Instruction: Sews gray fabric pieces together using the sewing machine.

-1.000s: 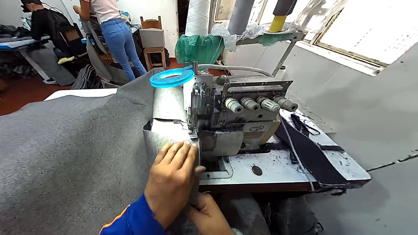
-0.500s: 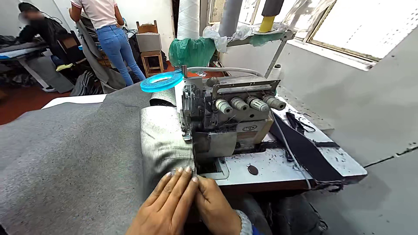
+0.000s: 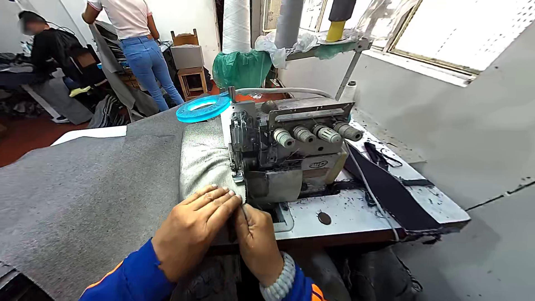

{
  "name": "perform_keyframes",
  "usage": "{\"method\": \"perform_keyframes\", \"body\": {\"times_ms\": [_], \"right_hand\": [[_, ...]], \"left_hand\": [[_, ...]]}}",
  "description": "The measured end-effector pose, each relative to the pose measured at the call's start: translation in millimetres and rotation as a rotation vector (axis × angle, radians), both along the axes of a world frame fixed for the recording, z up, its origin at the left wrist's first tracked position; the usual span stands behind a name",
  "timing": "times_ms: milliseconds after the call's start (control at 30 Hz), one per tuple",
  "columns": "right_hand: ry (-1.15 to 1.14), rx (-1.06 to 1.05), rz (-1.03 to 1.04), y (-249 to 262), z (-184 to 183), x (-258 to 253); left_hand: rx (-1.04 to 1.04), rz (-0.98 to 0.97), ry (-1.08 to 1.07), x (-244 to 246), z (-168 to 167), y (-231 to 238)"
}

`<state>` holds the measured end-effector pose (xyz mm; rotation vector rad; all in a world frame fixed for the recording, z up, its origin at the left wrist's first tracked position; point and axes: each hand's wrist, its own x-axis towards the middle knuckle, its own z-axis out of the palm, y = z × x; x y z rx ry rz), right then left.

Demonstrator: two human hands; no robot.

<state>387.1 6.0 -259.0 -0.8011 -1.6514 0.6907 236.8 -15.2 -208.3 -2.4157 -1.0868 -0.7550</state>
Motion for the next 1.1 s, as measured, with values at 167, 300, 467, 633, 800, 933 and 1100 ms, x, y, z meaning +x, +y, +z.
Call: {"method": "perform_keyframes", "body": {"times_ms": [167, 300, 467, 633, 800, 933, 1100], "right_hand": [[-0.107, 0.211, -0.042, -4.0, -27.5, 4.5], [-0.41, 0.388, -0.279, 11.6, -59.3, 30.8], [-0.791, 0.369, -0.454, 8.5, -66.6, 25.0], [-0.949, 0.14, -0.341, 3.2, -58.3, 29.2], [-1.093, -0.17, -0.133, 6.4, -43.0, 39.6], [-1.028, -0.126, -0.074, 9.0, -40.6, 39.4], [-1.03, -0.14, -0.024, 11.7, -37.8, 35.7]], "left_hand": [[-0.005, 0.074, -0.062, -2.6, -20.9, -0.1], [0.169, 0.485, -0.185, -29.6, -79.3, -14.9], [-0.389, 0.759, -0.384, -83.5, -87.8, 52.3], [-0.414, 0.727, -0.34, -82.1, -63.0, 135.7], [-0.66, 0.789, -0.401, -60.8, -52.5, 78.5], [-0.416, 0.938, -0.136, -116.3, -3.1, -47.2], [-0.5, 1.353, -0.1, -216.3, 74.6, -189.3]]}}
